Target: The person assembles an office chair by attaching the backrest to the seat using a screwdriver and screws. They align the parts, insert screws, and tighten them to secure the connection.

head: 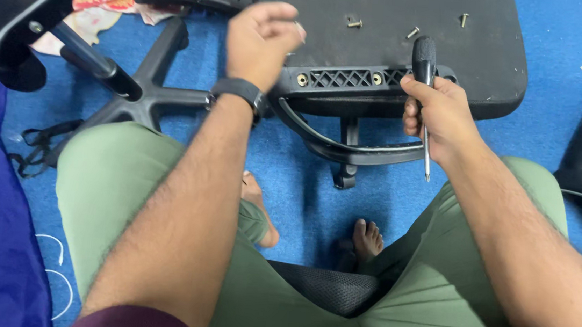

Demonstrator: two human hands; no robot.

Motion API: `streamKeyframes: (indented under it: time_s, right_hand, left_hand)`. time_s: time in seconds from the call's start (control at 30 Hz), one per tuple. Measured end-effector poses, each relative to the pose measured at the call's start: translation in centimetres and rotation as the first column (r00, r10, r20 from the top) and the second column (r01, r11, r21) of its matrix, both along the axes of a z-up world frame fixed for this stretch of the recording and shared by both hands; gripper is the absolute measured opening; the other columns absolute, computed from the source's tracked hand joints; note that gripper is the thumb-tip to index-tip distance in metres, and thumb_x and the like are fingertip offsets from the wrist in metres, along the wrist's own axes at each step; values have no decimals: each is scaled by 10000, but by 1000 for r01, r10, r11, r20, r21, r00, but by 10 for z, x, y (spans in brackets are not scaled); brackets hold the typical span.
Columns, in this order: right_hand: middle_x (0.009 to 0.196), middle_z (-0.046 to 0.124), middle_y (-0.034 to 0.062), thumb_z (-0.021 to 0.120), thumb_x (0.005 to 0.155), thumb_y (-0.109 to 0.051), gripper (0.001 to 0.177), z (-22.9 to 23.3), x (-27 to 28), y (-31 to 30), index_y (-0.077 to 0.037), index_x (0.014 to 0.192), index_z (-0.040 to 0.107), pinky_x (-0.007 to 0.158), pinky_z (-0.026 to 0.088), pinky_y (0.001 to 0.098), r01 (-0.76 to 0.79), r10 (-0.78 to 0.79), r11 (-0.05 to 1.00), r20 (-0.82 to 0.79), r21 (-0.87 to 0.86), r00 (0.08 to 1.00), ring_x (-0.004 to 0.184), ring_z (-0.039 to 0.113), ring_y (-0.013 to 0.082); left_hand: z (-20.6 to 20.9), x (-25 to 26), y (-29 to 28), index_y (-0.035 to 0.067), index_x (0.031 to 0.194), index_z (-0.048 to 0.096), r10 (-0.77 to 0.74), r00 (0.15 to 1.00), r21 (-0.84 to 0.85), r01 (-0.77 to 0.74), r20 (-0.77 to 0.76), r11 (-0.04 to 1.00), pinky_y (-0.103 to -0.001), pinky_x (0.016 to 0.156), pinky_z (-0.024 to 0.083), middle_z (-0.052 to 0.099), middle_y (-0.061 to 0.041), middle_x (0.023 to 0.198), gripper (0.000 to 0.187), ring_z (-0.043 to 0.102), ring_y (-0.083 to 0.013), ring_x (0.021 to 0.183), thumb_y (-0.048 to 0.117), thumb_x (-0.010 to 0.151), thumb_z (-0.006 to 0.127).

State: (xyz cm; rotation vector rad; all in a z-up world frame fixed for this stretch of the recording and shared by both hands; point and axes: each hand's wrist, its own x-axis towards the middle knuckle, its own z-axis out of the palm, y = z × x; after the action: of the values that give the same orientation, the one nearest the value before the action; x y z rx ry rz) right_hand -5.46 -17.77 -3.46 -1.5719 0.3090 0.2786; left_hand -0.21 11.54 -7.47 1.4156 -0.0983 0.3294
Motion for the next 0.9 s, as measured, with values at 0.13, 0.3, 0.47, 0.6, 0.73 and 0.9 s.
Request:
streamKeyframes:
  time_s: [0.13,0.3,0.47,0.6,0.73,0.9]
  right_hand:
    - [722,607,-14,688,916,-117,43,-6,10,11,-117,882,662,517,490,282,20,-18,997,-20,71,1000,614,578,115]
    - [738,582,-19,696,904,-109,9,-11,14,14,-114,910,693,529,462,276,16,-15,996,-7,87,1000,642,566,109]
    - [728,583,-19,712,907,-127,34,-8,12,21,-109,896,685,529,448,274,7,-7,1000,-15,31,1000,639,566,109]
    - [726,589,-21,706,897,-130,23,-7,10,26,-118,897,686,520,439,274,7,-7,1000,-12,1,1000,633,562,104]
    - [729,590,-25,699,889,-123,18,-5,10,24,-123,905,689,512,431,277,25,-25,1000,-10,-3,1000,631,559,97]
    - [747,600,-26,702,895,-127,30,-5,16,21,-111,914,685,505,441,261,0,0,1000,20,12,1000,626,567,87]
  left_hand:
    - [8,-25,-13,68,993,804,-7,997,301,29,-75,953,-229,767,611,803,-29,879,168,747,-74,807,96,829,823]
    - [28,-42,0,137,961,825,87,988,539,-5,-126,842,-260,749,591,809,-31,878,185,752,-106,778,147,778,849]
    - [29,-50,5,140,934,827,28,992,629,57,-124,775,-274,741,601,800,-41,885,156,758,-132,773,135,778,837]
    - [23,-49,8,122,916,822,-6,999,642,35,-47,766,-286,718,595,788,-40,897,146,748,-153,764,110,770,833]
    - [21,-43,12,116,897,819,-60,998,674,35,14,738,-289,693,586,776,-41,879,138,732,-159,741,97,760,834]
    - [18,-31,22,117,877,818,-196,980,728,104,43,678,-325,751,586,759,-56,914,113,727,-196,825,139,765,815]
